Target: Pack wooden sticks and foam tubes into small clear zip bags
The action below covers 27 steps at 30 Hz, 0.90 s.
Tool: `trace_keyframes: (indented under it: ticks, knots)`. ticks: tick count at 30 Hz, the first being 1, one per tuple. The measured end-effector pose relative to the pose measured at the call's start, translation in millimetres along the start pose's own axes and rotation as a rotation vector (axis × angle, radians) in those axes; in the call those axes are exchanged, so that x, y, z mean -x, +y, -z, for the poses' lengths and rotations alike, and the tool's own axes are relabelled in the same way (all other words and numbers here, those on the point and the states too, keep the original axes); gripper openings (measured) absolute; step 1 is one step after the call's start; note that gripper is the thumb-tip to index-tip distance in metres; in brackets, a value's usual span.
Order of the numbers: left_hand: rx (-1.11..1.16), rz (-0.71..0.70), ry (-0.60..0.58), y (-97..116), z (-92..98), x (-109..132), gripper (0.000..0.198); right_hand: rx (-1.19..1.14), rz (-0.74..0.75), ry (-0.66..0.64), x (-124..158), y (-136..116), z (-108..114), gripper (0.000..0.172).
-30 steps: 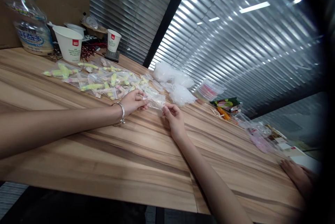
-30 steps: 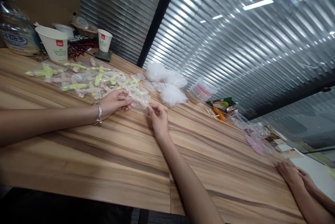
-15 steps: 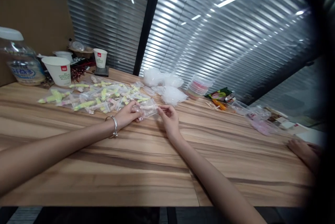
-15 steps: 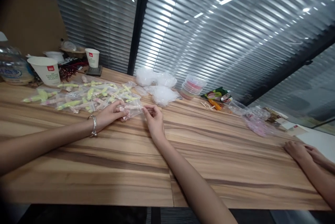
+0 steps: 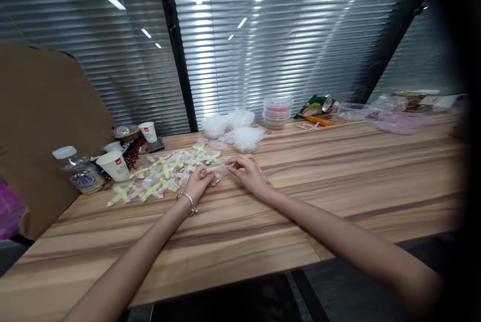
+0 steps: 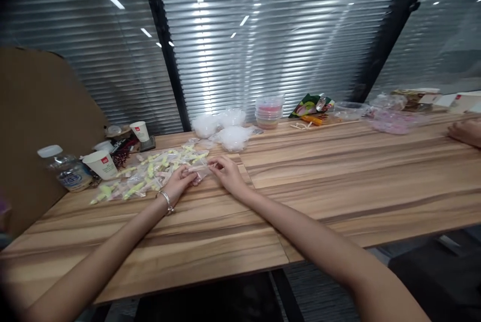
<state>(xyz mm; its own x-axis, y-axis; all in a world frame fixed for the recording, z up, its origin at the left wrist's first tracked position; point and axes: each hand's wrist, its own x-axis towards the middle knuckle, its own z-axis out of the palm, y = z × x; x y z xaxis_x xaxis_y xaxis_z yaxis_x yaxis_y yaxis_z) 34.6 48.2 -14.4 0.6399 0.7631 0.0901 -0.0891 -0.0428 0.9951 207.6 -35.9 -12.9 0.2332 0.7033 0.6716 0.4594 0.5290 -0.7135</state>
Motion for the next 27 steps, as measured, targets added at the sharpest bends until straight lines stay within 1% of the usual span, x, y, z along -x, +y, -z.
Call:
trace_keyframes:
  ticks: [4, 7, 10, 12, 17, 20, 22, 24, 26, 27]
  knots:
    - [-0.055, -0.003, -0.057, 0.7, 7.2, -3.3, 0.034, 0.037, -0.020, 0.019, -4.6, 10.9, 2.3, 0.017]
    - [-0.080, 0.004, -0.130, 0.5, 14.6, -7.3, 0.034, 0.050, -0.030, -0.002, -6.9, 19.6, 4.0, 0.019]
    - [-0.088, 0.005, -0.181, -2.7, 19.5, -12.2, 0.040, 0.064, 0.001, -0.048, -8.8, 23.5, 6.0, 0.019]
    - [-0.093, -0.006, -0.192, -6.6, 21.4, -15.4, 0.046, 0.063, 0.022, -0.073, -9.8, 22.9, 6.8, 0.018]
    - [-0.148, -0.051, -0.189, -13.2, 24.1, -19.8, 0.048, 0.048, 0.000, -0.038, -7.8, 18.9, 6.4, 0.021]
    - [-0.179, -0.076, -0.182, -11.8, 22.6, -18.8, 0.048, 0.121, 0.049, -0.094, -5.4, 17.2, 8.4, 0.017]
    - [-0.183, -0.084, -0.170, -9.8, 20.4, -17.3, 0.049, 0.200, 0.100, -0.136, -5.3, 11.0, 10.6, 0.015]
    - [-0.181, -0.093, -0.144, -7.7, 18.2, -15.8, 0.049, 0.296, 0.172, -0.125, -6.2, -5.5, 11.5, 0.017]
    - [-0.186, -0.112, -0.101, -5.6, 16.9, -14.8, 0.048, 0.373, 0.276, -0.062, -5.9, -34.9, 8.6, 0.025]
    - [-0.199, -0.124, -0.074, -4.7, 16.5, -14.3, 0.047, 0.372, 0.344, -0.062, -4.4, -53.3, 5.6, 0.028]
